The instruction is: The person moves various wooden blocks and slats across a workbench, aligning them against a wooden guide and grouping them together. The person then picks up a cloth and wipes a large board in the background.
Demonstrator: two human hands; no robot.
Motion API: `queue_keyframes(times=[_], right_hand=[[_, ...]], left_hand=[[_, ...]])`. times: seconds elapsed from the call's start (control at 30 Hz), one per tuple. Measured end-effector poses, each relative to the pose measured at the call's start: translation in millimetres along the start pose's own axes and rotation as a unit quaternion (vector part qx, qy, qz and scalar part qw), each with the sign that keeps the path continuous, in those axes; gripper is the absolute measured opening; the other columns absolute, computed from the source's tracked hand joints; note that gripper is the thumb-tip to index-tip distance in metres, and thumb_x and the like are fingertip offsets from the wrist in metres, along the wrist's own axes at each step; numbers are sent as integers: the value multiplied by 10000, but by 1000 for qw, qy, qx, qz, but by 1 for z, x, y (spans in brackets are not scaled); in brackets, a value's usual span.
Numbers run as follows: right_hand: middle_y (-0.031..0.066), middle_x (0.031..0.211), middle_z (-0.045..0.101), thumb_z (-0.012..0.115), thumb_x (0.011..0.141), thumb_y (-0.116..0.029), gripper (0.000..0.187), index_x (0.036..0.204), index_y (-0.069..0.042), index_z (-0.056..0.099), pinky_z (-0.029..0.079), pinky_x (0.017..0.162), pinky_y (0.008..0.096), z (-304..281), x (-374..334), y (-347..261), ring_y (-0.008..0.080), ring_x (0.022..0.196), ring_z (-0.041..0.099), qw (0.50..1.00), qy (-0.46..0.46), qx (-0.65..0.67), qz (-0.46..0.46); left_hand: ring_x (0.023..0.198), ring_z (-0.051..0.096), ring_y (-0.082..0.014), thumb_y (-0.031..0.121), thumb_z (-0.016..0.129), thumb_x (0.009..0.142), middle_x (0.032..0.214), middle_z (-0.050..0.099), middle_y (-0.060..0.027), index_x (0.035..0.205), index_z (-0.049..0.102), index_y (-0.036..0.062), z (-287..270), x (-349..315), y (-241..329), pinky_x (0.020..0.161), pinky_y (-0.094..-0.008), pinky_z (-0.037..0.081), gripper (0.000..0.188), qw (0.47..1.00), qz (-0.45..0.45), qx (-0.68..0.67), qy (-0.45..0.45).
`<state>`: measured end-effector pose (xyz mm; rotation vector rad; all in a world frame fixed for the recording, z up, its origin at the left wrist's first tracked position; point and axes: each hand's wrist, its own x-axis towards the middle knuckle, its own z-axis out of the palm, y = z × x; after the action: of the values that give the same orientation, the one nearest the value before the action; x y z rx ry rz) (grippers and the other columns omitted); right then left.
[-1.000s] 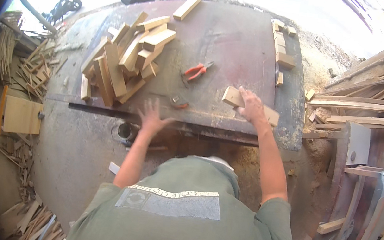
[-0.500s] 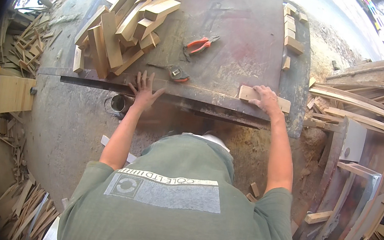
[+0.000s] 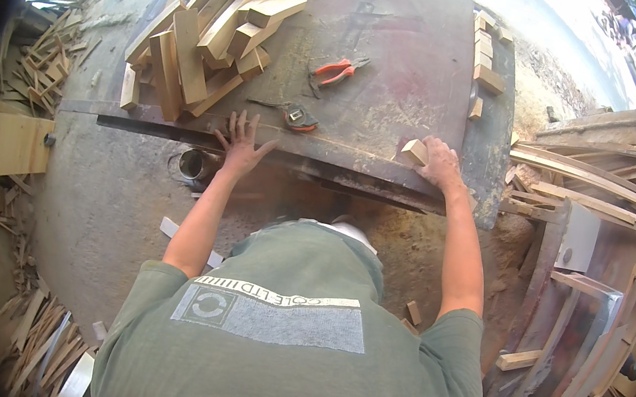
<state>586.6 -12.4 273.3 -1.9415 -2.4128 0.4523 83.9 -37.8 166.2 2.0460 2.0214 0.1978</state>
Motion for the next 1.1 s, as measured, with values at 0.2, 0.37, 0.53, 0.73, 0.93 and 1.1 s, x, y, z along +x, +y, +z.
queue_keyframes(times=[0.2,0.37,0.53,0.73,0.93,1.1], right_hand=[[163,1311,575,811,835,-259,808,1547,-119,456,421,1104,491,6,8,16,388,1217,578,993,28,-92,-69],[148,1315,570,692,943,-463,834,1615,-101,356,410,1071,503,43,-11,30,344,1238,526,982,23,-162,-93],[123,1313,584,707,944,-401,774,1590,-100,405,426,1040,476,39,-16,24,325,1209,541,992,2,-105,-73],[120,1324,585,712,940,-381,753,1576,-98,425,428,1040,467,42,-9,7,321,1197,546,992,14,-97,-78],[184,1422,484,767,861,-489,930,1562,-10,388,349,1148,533,49,-10,-8,372,1303,473,990,48,-92,-96],[256,1524,387,806,665,-725,1266,1544,67,355,220,1244,608,68,-26,-50,454,1448,339,982,140,-93,-82]], left_hand=[[1610,-49,-330,792,562,887,1729,86,-101,1654,221,221,8,1,-6,1159,-800,-69,1015,1000,10,-3,21],[1611,-45,-331,791,563,886,1729,95,-103,1655,224,223,3,2,-3,1165,-793,-68,1015,1000,2,-9,7],[1610,-54,-322,745,600,896,1729,78,-92,1652,230,222,-2,0,-2,1177,-771,-80,992,1000,-5,-8,0],[1609,-56,-322,719,619,903,1724,76,-86,1650,231,225,-3,1,-4,1175,-773,-79,976,1000,1,-13,-2],[1610,-34,-328,734,623,886,1722,110,-96,1645,246,212,-2,2,-5,1164,-787,-76,995,1000,11,-7,22],[1603,30,-336,737,649,863,1696,182,-104,1628,292,193,-7,-2,-4,1163,-787,-58,1004,998,35,1,51]])
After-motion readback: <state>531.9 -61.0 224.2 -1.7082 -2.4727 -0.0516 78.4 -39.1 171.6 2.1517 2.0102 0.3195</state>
